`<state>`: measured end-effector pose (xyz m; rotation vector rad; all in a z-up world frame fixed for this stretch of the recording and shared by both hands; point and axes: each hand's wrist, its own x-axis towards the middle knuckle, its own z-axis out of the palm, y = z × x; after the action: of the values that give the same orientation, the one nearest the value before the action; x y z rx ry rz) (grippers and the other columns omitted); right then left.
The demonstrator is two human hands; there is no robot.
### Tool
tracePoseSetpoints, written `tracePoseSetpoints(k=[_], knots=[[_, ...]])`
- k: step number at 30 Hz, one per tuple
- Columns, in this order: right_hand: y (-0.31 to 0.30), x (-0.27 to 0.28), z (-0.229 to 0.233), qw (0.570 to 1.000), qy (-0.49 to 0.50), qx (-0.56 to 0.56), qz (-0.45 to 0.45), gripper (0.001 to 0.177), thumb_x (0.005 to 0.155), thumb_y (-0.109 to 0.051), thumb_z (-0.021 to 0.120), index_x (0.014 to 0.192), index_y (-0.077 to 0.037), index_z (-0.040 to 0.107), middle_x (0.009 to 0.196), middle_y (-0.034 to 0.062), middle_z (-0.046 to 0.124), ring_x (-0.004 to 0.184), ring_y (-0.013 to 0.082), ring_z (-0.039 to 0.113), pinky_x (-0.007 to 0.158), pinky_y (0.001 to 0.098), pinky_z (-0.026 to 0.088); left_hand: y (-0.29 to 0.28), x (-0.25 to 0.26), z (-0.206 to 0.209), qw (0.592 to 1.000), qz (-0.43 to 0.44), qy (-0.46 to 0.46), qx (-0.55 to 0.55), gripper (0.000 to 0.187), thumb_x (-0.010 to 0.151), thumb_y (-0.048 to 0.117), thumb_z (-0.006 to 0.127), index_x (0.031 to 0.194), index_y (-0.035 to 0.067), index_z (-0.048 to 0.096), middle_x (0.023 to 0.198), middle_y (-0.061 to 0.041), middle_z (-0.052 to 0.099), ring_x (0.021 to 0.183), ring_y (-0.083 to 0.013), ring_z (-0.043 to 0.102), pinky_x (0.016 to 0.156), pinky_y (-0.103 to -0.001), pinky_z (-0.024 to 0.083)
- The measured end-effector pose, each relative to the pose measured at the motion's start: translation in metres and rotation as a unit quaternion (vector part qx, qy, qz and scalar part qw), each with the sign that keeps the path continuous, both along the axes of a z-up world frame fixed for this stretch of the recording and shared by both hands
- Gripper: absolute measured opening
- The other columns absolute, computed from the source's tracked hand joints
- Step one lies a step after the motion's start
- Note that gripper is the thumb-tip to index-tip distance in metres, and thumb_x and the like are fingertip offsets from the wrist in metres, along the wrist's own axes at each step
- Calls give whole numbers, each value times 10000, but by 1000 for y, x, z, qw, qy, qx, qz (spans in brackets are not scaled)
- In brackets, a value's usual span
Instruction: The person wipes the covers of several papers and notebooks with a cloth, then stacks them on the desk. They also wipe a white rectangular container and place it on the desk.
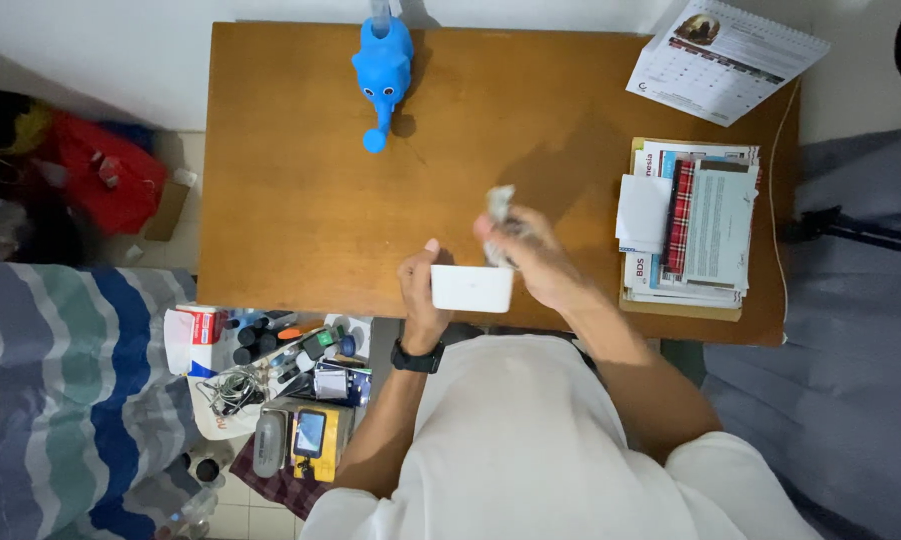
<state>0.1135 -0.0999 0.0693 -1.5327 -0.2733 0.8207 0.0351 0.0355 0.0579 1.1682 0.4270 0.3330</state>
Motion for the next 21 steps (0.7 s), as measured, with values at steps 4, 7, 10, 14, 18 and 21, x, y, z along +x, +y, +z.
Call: tracePoseSetpoints(k=[4, 7, 10, 14, 18, 21], knots=[[9, -7, 25, 957, -172, 33, -232, 411, 897, -391, 748, 1150, -100, 603, 1024, 96, 655, 977, 225, 669, 855, 342, 544, 0, 5, -30, 993, 85, 78, 12, 493, 973, 247, 634, 500, 172, 513, 444, 52, 406, 393, -41, 323, 387, -211, 208], [21, -29, 48, 831, -548, 42, -81, 151, 916, -151, 625, 1042, -71, 653, 1069, 120, 645, 996, 312, 668, 905, 433, 539, 2, -9, -92, 962, 69, 150, 217, 333, 957, 171, 635, 649, 61, 570, 586, -25, 487, 615, -140, 477, 604, -257, 348], [19, -30, 32, 797, -599, -17, -80, 321, 843, -87, 608, 1156, -66, 678, 1170, 124, 628, 1002, 300, 678, 889, 448, 554, -1, 4, -63, 956, 126, 179, 197, 252, 911, 182, 653, 699, 57, 597, 643, -34, 538, 671, -149, 528, 659, -250, 378], [11, -22, -3, 922, -322, 93, -194, 218, 1048, -158, 540, 1176, -47, 678, 1079, 122, 722, 969, 252, 712, 882, 381, 548, -19, 12, -1, 936, 262, 85, -222, 311, 909, 434, 659, 935, 125, 685, 731, -3, 605, 640, -140, 573, 634, -251, 432], [8, -25, -51, 955, -117, 13, -272, 595, 1071, -367, 623, 1289, 185, 579, 1238, 337, 619, 1225, 365, 594, 1076, 500, 455, -11, 10, 2, 942, 238, 66, -229, 206, 948, 304, 676, 856, 121, 656, 681, 45, 585, 576, -76, 569, 590, -194, 432], [-4, -1, -2, 947, -242, -40, -205, 484, 1080, -364, 573, 656, -135, 526, 581, 23, 544, 546, 183, 522, 552, 326, 404, 6, 8, -14, 966, 92, 121, -210, 343, 907, 438, 694, 732, 165, 585, 678, 9, 597, 627, -135, 570, 658, -287, 431]])
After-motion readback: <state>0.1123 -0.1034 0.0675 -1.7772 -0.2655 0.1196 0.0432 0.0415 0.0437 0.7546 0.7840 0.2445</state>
